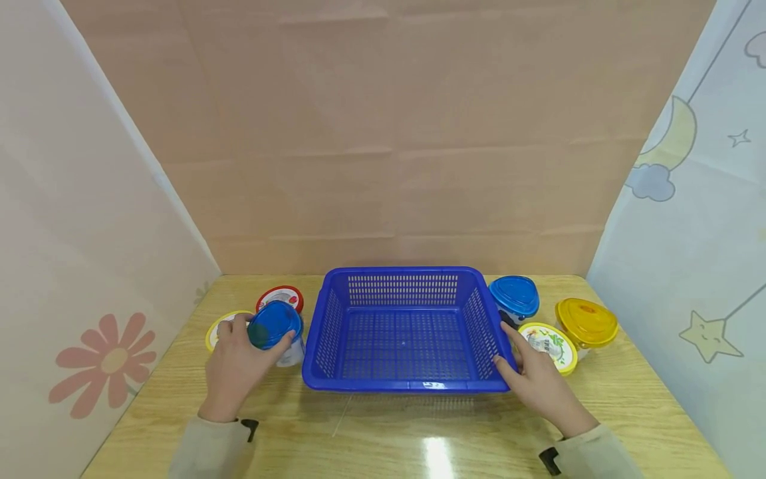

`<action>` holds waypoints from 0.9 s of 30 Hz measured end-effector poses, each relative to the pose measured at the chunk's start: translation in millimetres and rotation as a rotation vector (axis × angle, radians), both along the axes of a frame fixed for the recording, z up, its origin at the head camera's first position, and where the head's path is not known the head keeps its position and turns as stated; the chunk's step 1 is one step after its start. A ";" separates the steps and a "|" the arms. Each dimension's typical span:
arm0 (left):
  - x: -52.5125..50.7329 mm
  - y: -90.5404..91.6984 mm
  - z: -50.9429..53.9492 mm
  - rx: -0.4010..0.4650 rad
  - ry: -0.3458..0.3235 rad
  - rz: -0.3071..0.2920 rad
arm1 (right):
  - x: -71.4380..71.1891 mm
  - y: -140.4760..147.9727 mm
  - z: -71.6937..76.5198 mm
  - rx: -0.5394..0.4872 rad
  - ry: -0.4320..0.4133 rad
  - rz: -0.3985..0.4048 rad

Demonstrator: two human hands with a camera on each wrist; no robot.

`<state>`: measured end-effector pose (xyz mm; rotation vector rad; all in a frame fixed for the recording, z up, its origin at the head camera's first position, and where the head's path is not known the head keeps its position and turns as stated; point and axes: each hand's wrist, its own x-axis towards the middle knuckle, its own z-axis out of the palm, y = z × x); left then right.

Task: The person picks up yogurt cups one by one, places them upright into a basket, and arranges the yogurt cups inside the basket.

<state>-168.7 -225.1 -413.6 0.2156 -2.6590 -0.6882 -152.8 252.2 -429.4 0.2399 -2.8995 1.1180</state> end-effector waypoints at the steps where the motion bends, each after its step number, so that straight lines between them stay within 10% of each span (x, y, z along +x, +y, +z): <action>1: 0.0 0.1 1.7 0.000 0.004 0.003 | 0.1 -0.1 0.3 0.003 -0.001 -0.001; 27: -3.8 7.5 34.9 -0.046 0.150 0.014 | 0.8 -1.6 1.7 -0.003 0.001 -0.011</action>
